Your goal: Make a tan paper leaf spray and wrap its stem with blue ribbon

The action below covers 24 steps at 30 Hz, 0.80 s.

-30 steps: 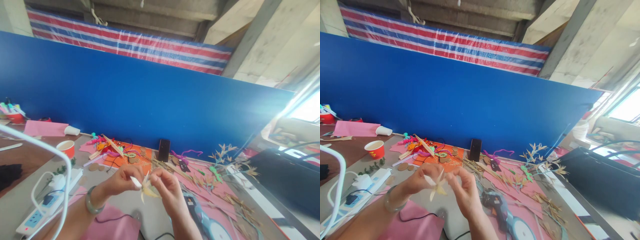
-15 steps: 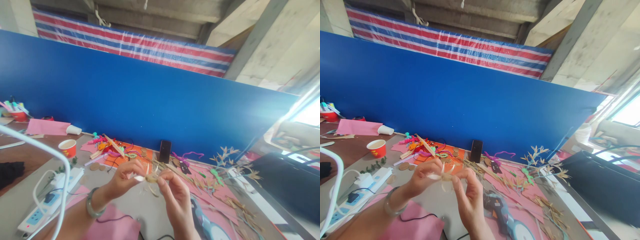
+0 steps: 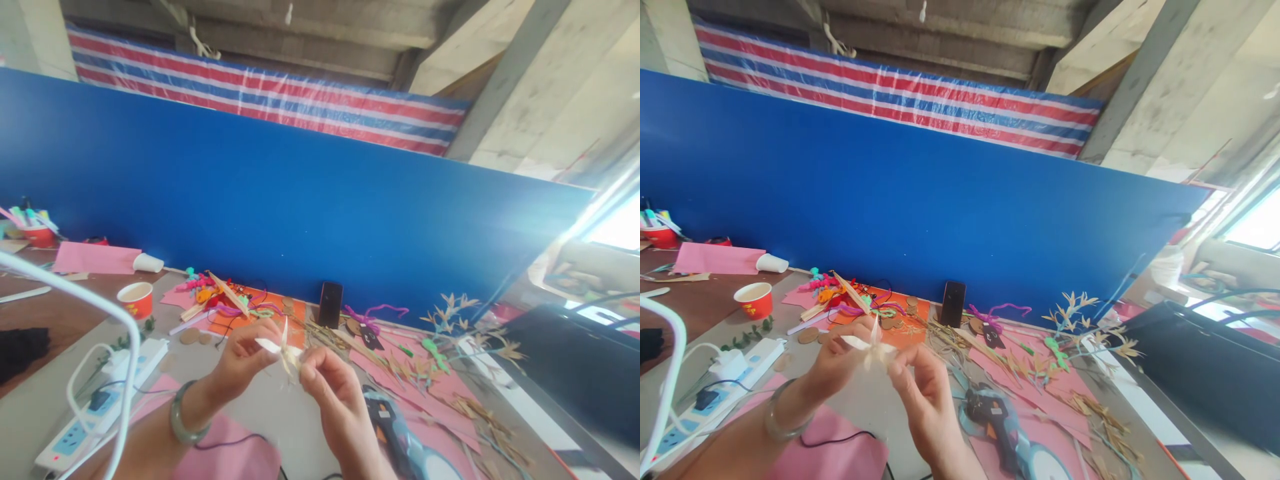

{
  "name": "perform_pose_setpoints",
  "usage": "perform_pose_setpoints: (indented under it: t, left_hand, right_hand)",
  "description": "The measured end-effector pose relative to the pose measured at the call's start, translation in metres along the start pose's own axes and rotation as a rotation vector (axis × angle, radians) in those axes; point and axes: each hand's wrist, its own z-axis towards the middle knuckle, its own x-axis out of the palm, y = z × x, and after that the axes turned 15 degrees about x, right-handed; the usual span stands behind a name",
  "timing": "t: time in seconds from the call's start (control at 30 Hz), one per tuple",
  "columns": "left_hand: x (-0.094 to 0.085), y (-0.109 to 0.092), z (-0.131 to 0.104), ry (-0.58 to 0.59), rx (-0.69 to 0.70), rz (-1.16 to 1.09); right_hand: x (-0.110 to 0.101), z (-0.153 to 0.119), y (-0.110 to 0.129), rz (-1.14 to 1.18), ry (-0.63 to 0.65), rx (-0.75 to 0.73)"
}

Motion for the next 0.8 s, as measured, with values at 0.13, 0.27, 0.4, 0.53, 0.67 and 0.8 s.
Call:
perform_pose_setpoints:
  t: [0.13, 0.27, 0.4, 0.53, 0.67, 0.8]
  left_hand:
    - [-0.001, 0.000, 0.000, 0.017, 0.027, -0.012]
    - [0.001, -0.003, 0.002, 0.061, 0.047, -0.011]
    - [0.003, -0.006, 0.007, 0.115, 0.081, -0.013]
    - [0.004, -0.009, 0.011, 0.171, 0.073, -0.028]
    - [0.004, -0.007, 0.009, 0.221, 0.056, -0.007]
    - [0.002, -0.003, 0.006, 0.278, 0.054, 0.010]
  right_hand:
    - [-0.001, 0.001, 0.002, -0.038, 0.012, 0.000]
    - [-0.003, 0.004, 0.001, -0.115, 0.010, 0.013]
    - [-0.007, 0.007, -0.004, -0.066, 0.006, -0.061]
    - [-0.012, 0.007, -0.006, -0.031, 0.030, -0.093]
    - [-0.014, 0.005, 0.002, -0.068, -0.002, -0.065]
    - [-0.013, 0.003, 0.012, -0.080, 0.002, -0.024]
